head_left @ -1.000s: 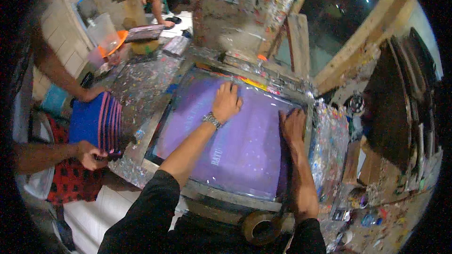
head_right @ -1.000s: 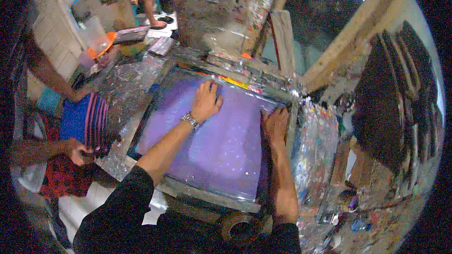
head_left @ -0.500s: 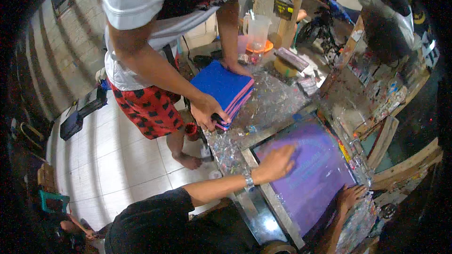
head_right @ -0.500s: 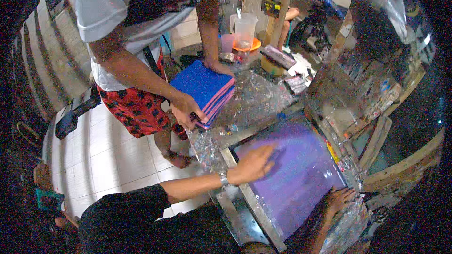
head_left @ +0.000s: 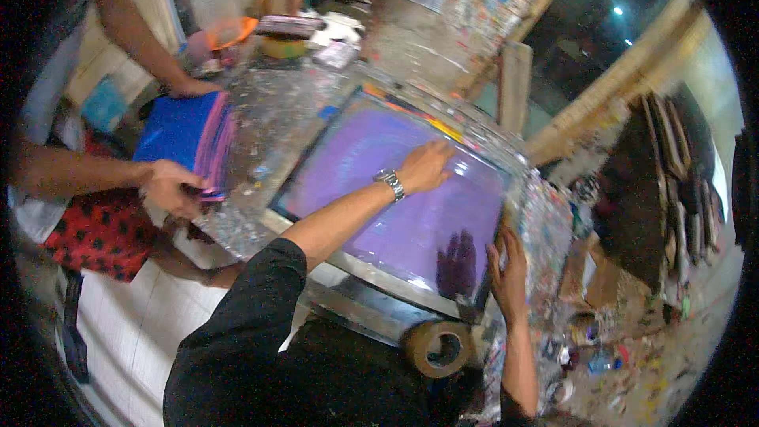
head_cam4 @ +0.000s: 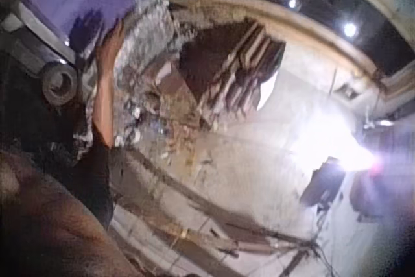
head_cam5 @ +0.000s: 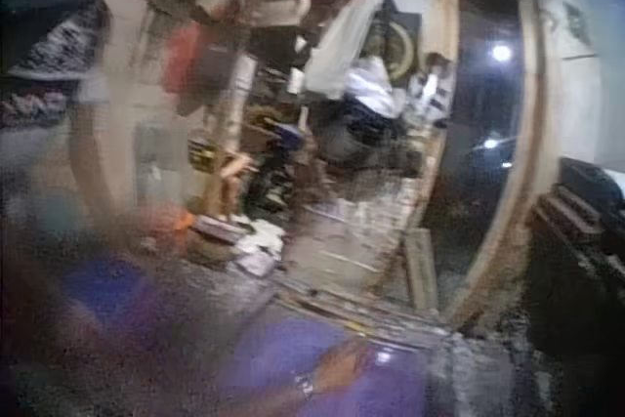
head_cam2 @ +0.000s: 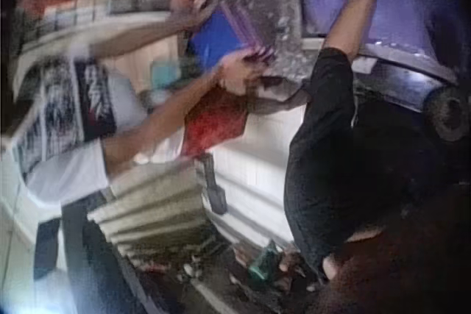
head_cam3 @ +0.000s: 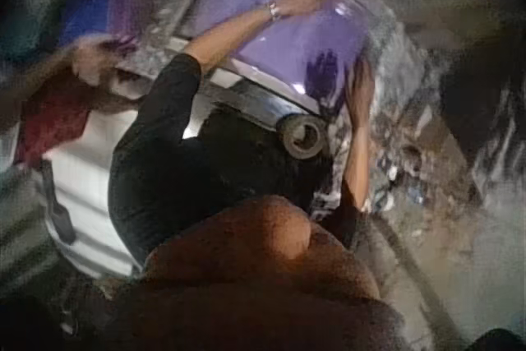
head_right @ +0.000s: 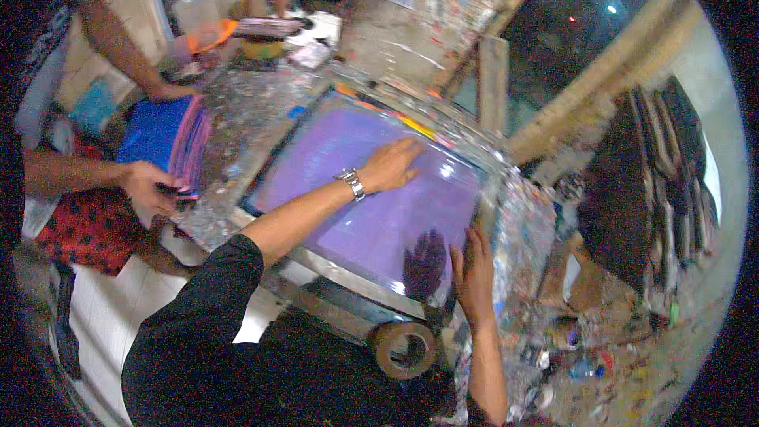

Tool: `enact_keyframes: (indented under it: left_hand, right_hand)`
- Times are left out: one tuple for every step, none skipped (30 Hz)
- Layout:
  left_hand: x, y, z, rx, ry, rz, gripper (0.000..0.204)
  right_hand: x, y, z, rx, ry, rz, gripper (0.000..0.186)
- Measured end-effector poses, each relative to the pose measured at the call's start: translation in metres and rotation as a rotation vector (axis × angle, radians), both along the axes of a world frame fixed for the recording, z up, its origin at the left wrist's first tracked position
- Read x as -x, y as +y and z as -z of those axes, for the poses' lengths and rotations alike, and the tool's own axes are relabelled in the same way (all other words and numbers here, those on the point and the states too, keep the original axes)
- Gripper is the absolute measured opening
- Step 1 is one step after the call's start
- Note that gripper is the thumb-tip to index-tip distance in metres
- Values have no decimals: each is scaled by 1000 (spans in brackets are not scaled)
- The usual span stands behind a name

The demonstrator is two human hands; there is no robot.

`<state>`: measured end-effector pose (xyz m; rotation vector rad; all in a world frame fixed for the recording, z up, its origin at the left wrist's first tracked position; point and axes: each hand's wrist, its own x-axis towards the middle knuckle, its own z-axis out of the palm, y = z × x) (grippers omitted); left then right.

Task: The person applies adhesive tape to the edges of a screen, packs fabric pieces into a plastic bag, and then uses a squeegee to spread white ink across a screen for printing.

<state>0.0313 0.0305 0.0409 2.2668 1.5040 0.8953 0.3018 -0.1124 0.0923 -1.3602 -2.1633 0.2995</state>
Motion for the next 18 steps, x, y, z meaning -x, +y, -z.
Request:
enact_keyframes:
  left_hand:
    - [-28,4,13,-30,69,56,59]
    - [-45,8,22,-69,143,90,60]
    - [-55,15,33,-86,152,39,61]
    - [-62,24,53,-90,154,-15,63]
    - [-54,37,54,-106,163,-45,65]
    - [-61,36,57,-92,204,-85,66]
    - [-66,32,61,-78,245,-131,67]
    - [-68,33,60,-69,292,-184,68]
    - [-68,32,57,-56,283,-169,70]
    - [-71,31,54,-44,272,-155,71]
    - [-66,27,61,-3,271,-162,72]
    - [-67,22,61,-8,283,-164,74]
    - [-71,20,59,-13,294,-164,75]
    - [-68,21,55,-31,304,-182,76]
    - [-67,19,52,-101,299,-268,84]
    - [-67,17,49,-65,288,-318,86]
    - [-64,17,45,-37,281,-371,89]
    - [-61,20,43,-13,265,-438,91]
  right_hand:
    - [-8,32,17,26,13,46,47]
    - [-10,62,33,43,33,70,50]
    - [-9,86,46,53,-32,101,55]
    - [-5,105,61,76,-103,127,61]
    - [18,118,58,87,-146,144,66]
    - [21,129,62,102,-189,148,70]
    - [22,141,62,117,-233,147,74]
    - [21,159,68,107,-289,170,76]
    - [24,170,81,117,-337,189,78]
    - [24,179,92,126,-386,207,80]
    - [39,171,93,183,-401,270,83]
    - [41,167,98,173,-405,284,83]
    - [38,164,99,163,-410,302,84]
    - [39,169,101,134,-414,306,85]
    - [39,170,105,115,-389,277,85]
    - [39,171,109,110,-414,340,85]
    - [45,171,109,99,-435,402,85]
    - [50,174,104,76,-460,453,85]
